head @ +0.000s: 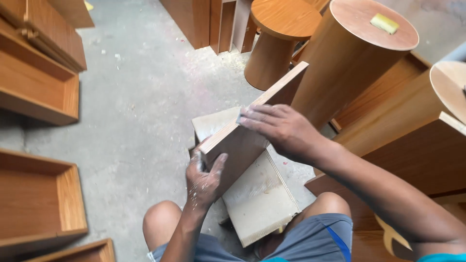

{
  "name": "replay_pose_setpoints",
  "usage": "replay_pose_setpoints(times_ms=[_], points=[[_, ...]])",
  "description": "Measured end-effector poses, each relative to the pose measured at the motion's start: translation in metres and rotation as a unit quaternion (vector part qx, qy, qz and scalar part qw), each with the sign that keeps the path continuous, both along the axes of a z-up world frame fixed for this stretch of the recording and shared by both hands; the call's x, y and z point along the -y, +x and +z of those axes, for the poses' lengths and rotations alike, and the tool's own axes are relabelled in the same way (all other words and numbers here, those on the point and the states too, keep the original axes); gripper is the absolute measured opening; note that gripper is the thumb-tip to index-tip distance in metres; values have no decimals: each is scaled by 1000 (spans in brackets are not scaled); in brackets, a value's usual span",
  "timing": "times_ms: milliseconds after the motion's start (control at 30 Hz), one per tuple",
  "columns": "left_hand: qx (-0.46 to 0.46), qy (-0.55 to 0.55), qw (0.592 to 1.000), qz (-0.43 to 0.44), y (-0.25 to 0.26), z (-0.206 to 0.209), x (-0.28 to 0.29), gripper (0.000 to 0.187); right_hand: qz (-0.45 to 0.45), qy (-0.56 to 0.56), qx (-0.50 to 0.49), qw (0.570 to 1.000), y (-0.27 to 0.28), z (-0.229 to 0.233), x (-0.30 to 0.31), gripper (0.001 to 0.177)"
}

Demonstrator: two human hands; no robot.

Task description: Hand-sanding the surfaces and edges of wooden drawer panels using sandpaper in a workshop environment.

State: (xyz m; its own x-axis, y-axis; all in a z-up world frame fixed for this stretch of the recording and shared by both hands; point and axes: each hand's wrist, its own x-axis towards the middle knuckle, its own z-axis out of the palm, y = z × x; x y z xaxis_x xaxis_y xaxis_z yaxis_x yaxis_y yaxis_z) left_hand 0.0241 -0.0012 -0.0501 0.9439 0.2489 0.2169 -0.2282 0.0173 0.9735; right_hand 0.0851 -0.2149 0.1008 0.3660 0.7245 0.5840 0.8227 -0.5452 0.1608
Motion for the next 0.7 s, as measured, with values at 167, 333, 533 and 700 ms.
replay_pose_setpoints(times_ms=[167, 333, 533, 700], points=[[34, 110, 993, 35, -12, 6, -24, 42, -85, -4, 20, 996, 67, -38, 67, 40], [6, 197, 980, 25, -22, 67, -33, 54, -233, 19, 33, 972, 142, -55, 167, 39], [-289, 621, 721, -103, 37, 201, 23, 56, -266, 542, -303, 738, 141, -141, 200, 36], [-205, 630, 707, -247, 130, 201, 100, 70, -216, 787, -421, 398, 88, -252, 166, 40]])
